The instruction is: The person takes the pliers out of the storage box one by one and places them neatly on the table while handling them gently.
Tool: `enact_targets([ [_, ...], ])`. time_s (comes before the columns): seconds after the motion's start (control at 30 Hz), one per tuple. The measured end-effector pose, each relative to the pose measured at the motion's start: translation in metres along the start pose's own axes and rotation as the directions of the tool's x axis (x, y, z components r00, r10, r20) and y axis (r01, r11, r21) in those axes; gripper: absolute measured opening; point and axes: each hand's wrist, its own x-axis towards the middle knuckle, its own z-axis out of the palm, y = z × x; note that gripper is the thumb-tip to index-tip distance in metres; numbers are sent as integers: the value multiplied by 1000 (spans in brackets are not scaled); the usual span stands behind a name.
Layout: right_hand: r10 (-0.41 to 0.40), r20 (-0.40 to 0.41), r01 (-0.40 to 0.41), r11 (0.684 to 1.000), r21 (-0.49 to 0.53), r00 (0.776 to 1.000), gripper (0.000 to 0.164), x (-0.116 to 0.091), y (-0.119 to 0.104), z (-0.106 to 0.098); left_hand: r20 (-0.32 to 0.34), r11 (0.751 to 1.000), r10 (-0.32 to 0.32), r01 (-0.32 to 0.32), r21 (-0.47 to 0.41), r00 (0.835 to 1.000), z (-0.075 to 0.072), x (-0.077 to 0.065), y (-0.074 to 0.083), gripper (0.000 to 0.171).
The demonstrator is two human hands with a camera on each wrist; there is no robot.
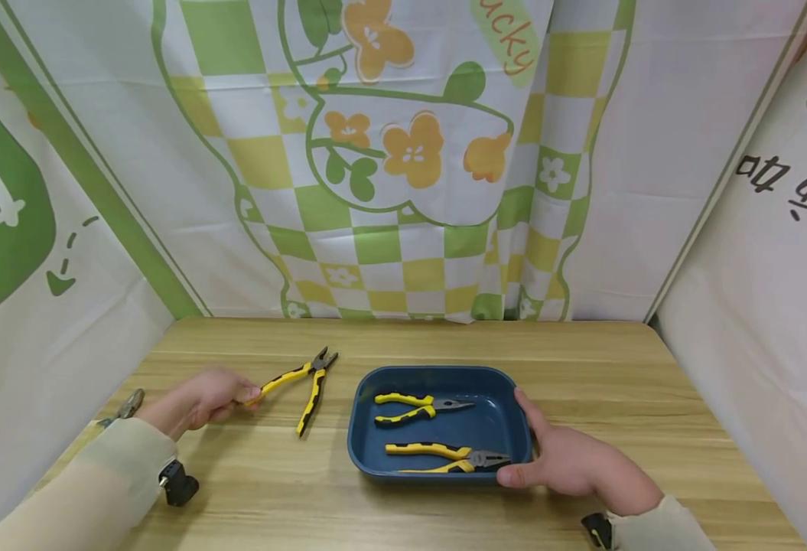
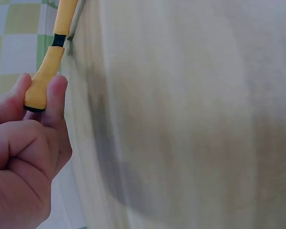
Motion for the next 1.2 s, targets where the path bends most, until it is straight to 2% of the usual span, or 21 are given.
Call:
enact_targets([
  [0.1, 6, -3, -6, 1000, -1, 1000, 122, 0, 0, 0, 12, 1000, 4, -4, 5, 1000, 1, -2, -5, 22],
  [0.23, 16, 0, -16, 1000, 3, 1000, 122, 0, 1, 1, -5, 1000, 2, -2, 15, 1000, 2, -6, -11, 20],
  [0.37, 20, 4, -20, 1000, 4, 1000, 122, 0, 1, 0, -6, 1000, 0, 0, 21, 1000, 3, -9, -14, 25],
  [0.6, 37, 17, -38, 999, 16, 999, 121, 0, 1, -1, -7, 996, -13, 14, 88, 1000, 6, -14, -8, 31],
  [0.77, 39, 21, -40, 999, 16, 999, 121, 0, -1, -1, 21, 991, -2, -1, 137, 1000, 8, -15, -3, 26],
  [0.93, 49, 21, -49, 999, 23, 999, 122, 1, 0, -1, 52, 983, -20, 10, 184, 998, 8, -17, 2, 20],
  [1.03, 52, 21, -52, 998, 26, 998, 122, 1, 0, -1, 62, 965, -15, -2, 262, 998, 8, -18, 5, 14],
  [1.1, 49, 19, -49, 998, 26, 999, 122, 2, 0, -1, 55, 942, -20, 0, 335, 998, 9, -18, 8, 14],
  [1.2, 39, 15, -40, 999, 23, 999, 122, 2, 1, -1, 56, 870, -5, -23, 492, 998, 8, -19, 13, 26],
])
